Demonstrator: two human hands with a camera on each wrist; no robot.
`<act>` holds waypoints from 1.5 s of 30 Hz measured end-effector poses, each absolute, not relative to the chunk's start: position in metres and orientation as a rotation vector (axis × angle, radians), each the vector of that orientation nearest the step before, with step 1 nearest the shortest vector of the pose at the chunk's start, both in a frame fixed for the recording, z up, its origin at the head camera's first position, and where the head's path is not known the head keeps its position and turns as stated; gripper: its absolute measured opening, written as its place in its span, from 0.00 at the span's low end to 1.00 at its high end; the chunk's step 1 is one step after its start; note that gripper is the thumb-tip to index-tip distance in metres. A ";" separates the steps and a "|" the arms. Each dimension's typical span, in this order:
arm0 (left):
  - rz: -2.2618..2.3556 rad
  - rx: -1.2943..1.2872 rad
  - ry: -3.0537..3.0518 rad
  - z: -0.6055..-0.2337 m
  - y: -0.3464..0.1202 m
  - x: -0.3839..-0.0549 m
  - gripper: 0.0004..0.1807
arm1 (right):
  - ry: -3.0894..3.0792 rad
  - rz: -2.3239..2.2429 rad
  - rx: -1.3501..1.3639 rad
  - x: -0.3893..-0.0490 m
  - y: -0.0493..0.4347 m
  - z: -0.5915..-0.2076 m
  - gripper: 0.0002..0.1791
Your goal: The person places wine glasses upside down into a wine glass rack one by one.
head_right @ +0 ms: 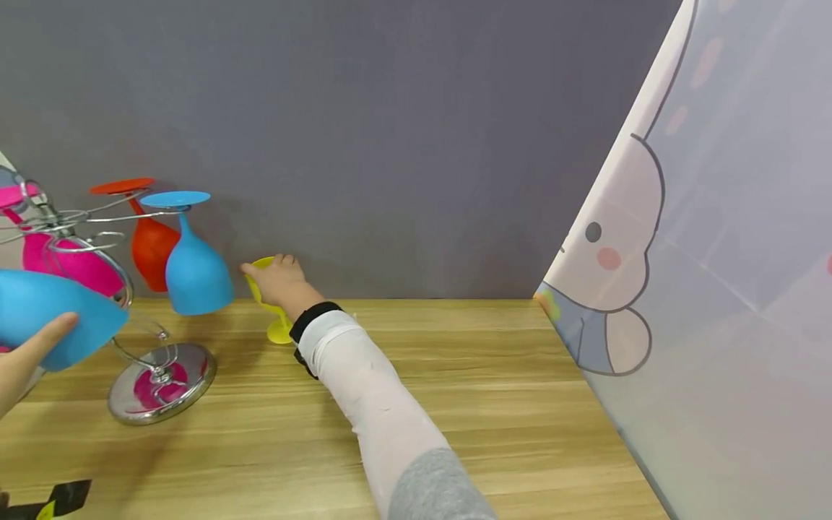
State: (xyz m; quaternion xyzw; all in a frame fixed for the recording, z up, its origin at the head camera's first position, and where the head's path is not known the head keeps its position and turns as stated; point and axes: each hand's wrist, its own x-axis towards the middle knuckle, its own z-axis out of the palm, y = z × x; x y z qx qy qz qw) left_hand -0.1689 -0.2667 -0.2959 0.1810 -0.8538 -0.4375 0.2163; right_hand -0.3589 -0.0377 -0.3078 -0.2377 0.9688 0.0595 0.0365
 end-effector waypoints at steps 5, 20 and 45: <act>-1.185 0.499 -2.434 -0.289 -0.267 -0.166 0.53 | 2.964 0.266 -0.718 -0.361 -0.039 -0.307 0.42; -1.269 0.561 -2.391 -0.298 -0.247 -0.177 0.57 | 2.990 0.219 -0.660 -0.367 -0.013 -0.310 0.43; -1.168 0.521 -2.333 -0.308 -0.238 -0.159 0.56 | 2.995 0.360 -0.679 -0.362 -0.017 -0.307 0.40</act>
